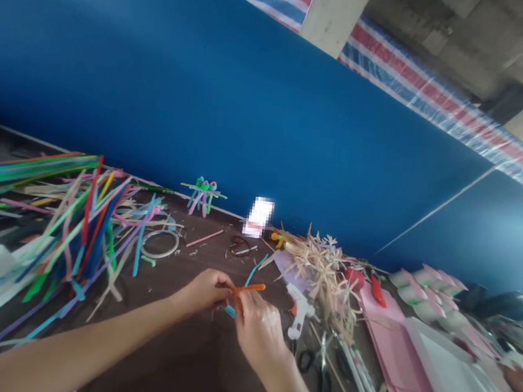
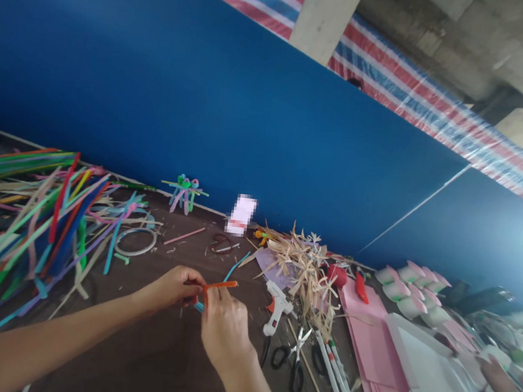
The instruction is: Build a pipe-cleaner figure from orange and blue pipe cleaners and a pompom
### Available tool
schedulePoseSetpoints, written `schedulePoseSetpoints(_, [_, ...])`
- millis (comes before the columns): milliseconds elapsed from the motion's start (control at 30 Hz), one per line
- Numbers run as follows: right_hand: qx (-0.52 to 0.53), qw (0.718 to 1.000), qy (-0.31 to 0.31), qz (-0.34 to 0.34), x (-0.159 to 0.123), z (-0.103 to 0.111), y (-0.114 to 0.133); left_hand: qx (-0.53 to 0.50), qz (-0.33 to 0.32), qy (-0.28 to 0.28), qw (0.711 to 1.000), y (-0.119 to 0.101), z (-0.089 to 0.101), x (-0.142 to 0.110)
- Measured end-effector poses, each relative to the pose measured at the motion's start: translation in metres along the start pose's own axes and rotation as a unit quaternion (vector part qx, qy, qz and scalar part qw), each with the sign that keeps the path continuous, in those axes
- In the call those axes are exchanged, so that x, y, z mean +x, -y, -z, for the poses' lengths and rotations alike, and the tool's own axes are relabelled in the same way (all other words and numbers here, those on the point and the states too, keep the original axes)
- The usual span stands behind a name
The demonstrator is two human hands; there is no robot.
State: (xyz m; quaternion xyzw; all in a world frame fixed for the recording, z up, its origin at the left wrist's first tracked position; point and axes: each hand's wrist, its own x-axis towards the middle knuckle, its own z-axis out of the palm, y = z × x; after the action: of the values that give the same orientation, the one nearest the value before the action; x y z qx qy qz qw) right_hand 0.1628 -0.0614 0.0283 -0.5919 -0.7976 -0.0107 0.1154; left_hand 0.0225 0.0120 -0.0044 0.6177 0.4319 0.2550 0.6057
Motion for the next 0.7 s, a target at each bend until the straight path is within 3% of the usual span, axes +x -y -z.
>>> schedulePoseSetpoints(233, [-0.024,0.999,-0.012,0.034,0.007,0.002,0.001,0.182,-0.062,-0.023,0.981,0.006,0.001,-0.004])
schedulePoseSetpoints(400, [0.049,0.998,0.011,0.049,0.016,0.008,-0.005,0.333,-0.076,-0.061,0.938,-0.002,-0.001,-0.013])
schedulePoseSetpoints(500, [0.130,0.990,0.044,0.016,0.023,0.008,-0.014,0.333,-0.091,-0.035,0.938,-0.007,-0.001,-0.019])
schedulePoseSetpoints(600, [0.260,0.959,0.106,-0.038,0.033,0.005,-0.026,0.284,-0.100,0.003,0.953,-0.008,0.002,-0.022])
schedulePoseSetpoints(700, [0.430,0.880,0.183,-0.083,0.041,0.001,-0.035,0.215,-0.111,0.027,0.970,-0.009,0.005,-0.024])
